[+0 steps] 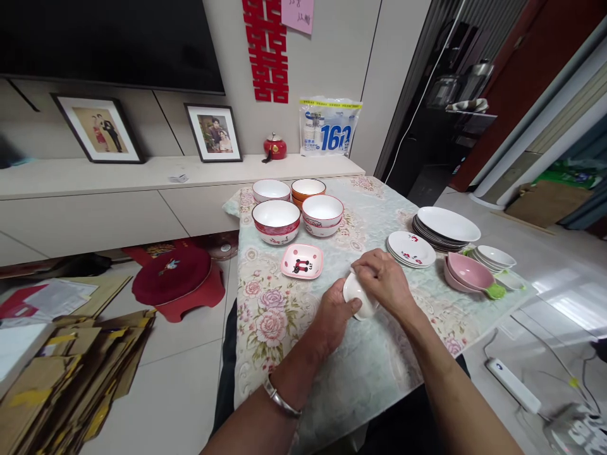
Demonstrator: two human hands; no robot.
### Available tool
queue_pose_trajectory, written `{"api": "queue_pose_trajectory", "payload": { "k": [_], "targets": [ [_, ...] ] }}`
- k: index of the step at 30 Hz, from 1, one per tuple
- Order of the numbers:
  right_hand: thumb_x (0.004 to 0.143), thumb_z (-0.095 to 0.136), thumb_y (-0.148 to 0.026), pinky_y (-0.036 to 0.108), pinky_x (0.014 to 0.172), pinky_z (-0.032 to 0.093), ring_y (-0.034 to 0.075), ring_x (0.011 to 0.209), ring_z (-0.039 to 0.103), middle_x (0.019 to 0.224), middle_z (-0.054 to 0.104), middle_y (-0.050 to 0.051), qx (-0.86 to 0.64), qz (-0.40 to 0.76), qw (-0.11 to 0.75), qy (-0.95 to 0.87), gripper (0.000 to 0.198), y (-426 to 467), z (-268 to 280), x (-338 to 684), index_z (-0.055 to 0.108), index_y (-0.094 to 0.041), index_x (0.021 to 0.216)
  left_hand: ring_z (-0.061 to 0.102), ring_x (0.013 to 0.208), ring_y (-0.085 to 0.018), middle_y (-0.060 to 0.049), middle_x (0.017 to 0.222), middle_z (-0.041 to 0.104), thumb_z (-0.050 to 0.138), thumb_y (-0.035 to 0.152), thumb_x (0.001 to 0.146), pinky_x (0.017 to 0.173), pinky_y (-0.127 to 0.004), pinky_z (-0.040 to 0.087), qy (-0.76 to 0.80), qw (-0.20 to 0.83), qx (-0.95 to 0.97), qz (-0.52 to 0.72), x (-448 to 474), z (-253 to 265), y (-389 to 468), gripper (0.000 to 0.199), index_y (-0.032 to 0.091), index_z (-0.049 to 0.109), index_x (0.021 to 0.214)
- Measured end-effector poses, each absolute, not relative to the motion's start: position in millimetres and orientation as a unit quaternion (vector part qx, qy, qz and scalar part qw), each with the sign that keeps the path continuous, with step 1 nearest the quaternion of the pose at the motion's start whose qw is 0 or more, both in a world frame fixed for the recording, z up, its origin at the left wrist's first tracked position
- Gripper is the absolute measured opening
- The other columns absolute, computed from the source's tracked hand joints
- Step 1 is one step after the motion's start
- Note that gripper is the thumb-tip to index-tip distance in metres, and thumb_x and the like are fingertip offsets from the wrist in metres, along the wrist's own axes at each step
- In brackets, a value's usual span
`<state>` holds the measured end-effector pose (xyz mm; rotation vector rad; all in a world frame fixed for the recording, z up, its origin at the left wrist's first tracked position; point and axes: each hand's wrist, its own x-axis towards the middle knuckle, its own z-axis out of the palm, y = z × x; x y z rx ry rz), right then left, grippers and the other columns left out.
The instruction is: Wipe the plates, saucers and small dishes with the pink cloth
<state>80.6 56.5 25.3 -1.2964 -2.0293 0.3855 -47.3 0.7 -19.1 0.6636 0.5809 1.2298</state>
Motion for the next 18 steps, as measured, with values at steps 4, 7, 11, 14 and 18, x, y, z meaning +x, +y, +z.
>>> {"api": "queue_pose_trajectory", "payload": {
  "k": [4,7,11,14,18],
  "targets": [
    [0.073,0.07,-0.033,0.031,0.07,0.046,0.02,0.079,0.061,0.087,0.071,0.005,-0.533,0.42,0.456,-0.576,0.019,64.0,8.1,99.9,0.077,-0.02,0.084,0.054,0.08,-0.017,-0.004,0.088,0.066,0.085,0.033,0.056,0.074,-0.028,0.041,0.285,0.725,0.29,0.556,-47.9,-18.9,0.9,0.054,0.015,0.063,0.101],
    [0.068,0.072,-0.038,0.027,0.055,0.042,0.016,0.064,0.058,0.082,0.072,0.006,-0.538,0.496,0.481,-0.483,0.032,61.1,-2.5,107.5,0.076,-0.016,0.091,0.053,0.08,-0.017,-0.004,0.087,0.065,0.085,0.031,0.056,0.073,-0.027,0.04,0.29,0.726,0.289,0.553,-47.9,-15.8,-0.4,0.05,0.015,0.064,0.1],
    [0.066,0.072,-0.039,0.026,0.05,0.04,0.015,0.06,0.058,0.084,0.073,0.008,-0.529,0.51,0.496,-0.462,0.041,57.8,-8.3,110.0,0.075,-0.014,0.098,0.055,0.081,-0.017,-0.004,0.087,0.066,0.085,0.029,0.055,0.074,-0.027,0.04,0.279,0.733,0.284,0.552,-48.0,-13.1,-1.2,0.049,0.015,0.065,0.098],
    [0.066,0.072,-0.038,0.025,0.05,0.039,0.014,0.057,0.055,0.078,0.072,0.005,-0.524,0.502,0.504,-0.468,0.036,59.7,-7.8,109.7,0.076,-0.015,0.093,0.056,0.079,-0.017,-0.004,0.087,0.067,0.086,0.026,0.053,0.074,-0.028,0.041,0.278,0.74,0.277,0.546,-48.9,-11.3,-0.4,0.051,0.014,0.066,0.099],
    [0.073,0.071,-0.036,0.027,0.058,0.043,0.016,0.067,0.059,0.082,0.071,0.004,-0.496,0.459,0.494,-0.546,0.026,62.0,4.1,107.8,0.078,-0.019,0.09,0.058,0.081,-0.019,-0.005,0.087,0.068,0.084,0.028,0.058,0.077,-0.031,0.043,0.298,0.75,0.277,0.522,-51.7,-8.7,1.6,0.053,0.013,0.068,0.105]
  ]
}}
